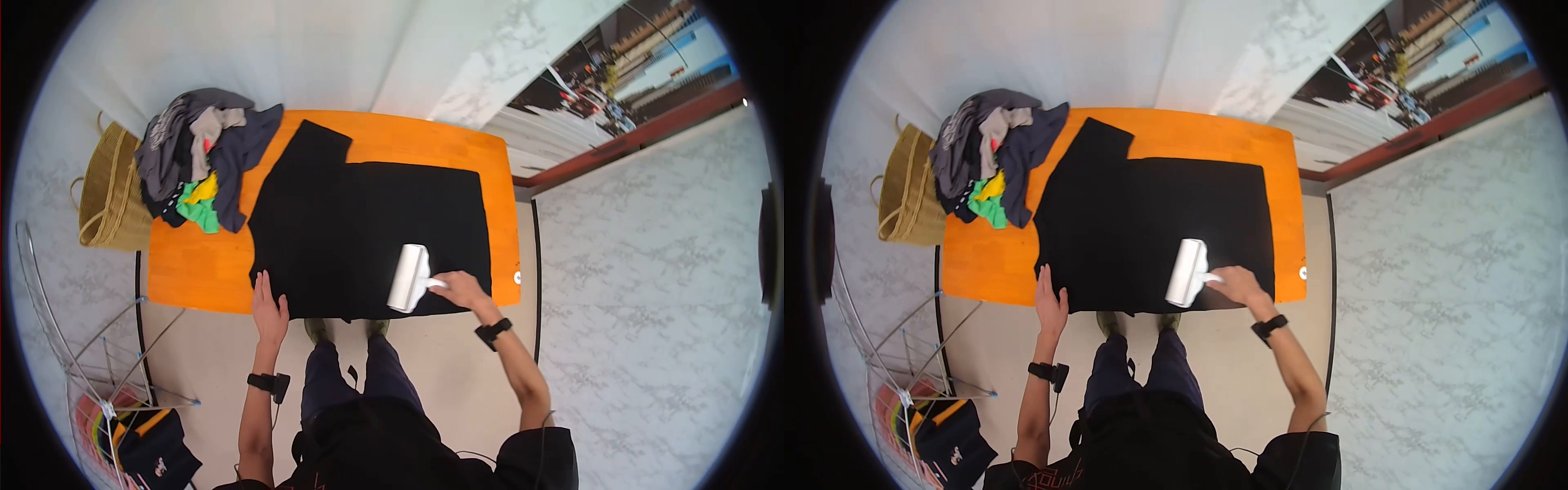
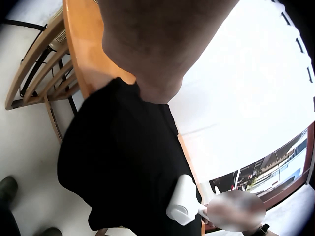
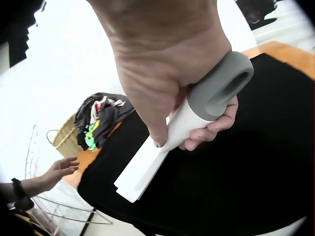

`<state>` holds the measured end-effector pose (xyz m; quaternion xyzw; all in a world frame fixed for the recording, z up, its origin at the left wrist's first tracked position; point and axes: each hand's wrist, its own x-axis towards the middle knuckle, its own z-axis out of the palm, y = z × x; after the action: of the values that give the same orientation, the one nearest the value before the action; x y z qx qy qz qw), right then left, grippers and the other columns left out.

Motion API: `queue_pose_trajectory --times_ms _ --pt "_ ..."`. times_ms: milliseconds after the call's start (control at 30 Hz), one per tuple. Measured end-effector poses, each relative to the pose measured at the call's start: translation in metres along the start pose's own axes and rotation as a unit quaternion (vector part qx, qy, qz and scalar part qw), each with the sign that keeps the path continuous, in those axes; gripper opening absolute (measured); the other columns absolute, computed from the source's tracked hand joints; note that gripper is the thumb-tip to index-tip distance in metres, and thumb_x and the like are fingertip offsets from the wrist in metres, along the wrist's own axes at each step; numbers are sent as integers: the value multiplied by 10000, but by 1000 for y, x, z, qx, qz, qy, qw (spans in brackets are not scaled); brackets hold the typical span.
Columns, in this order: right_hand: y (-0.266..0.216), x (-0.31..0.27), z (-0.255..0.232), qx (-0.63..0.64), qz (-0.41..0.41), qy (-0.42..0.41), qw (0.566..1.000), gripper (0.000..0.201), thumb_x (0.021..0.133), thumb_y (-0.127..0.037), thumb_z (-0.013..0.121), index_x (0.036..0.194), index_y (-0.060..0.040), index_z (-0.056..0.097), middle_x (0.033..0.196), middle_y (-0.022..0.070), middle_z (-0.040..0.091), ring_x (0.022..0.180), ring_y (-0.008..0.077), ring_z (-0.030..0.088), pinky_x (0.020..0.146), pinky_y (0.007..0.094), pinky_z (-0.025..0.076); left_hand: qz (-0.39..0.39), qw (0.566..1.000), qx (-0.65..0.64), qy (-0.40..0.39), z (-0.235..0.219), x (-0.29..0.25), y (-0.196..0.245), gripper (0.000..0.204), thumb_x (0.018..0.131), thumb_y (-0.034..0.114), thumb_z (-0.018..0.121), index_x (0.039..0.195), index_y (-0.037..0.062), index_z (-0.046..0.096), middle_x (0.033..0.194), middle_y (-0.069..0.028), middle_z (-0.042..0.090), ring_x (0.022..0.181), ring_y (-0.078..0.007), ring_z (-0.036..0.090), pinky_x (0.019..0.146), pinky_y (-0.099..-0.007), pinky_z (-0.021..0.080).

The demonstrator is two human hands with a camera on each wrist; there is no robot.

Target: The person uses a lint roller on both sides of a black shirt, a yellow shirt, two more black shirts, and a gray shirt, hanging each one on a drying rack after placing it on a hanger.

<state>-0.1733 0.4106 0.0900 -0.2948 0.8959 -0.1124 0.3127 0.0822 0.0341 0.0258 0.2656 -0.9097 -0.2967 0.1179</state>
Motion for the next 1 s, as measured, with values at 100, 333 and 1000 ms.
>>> queue_pose_trajectory --times_ms 100,333,1000 --pt "63 -35 -17 2 39 -5 999 269 888 -336 672 1064 -139 722 904 136 712 876 326 675 790 414 516 24 996 72 -37 23 23 30 678 891 115 584 1502 40 302 1533 -248 299 1394 -415 329 1137 -475 286" --pt "179 -108 -33 -11 139 0 990 288 862 -335 692 1075 -145 726 899 132 719 902 309 673 805 410 512 50 982 173 -49 66 66 45 710 914 256 594 1522 76 274 1591 -209 192 1458 -383 214 1175 -483 226" --pt "218 175 -91 52 224 478 848 363 895 -289 660 1084 8 571 1136 277 608 1063 428 580 880 492 465 52 969 243 -17 138 248 43 677 978 532 381 1557 211 236 1625 -133 142 1491 -333 151 1205 -492 143"
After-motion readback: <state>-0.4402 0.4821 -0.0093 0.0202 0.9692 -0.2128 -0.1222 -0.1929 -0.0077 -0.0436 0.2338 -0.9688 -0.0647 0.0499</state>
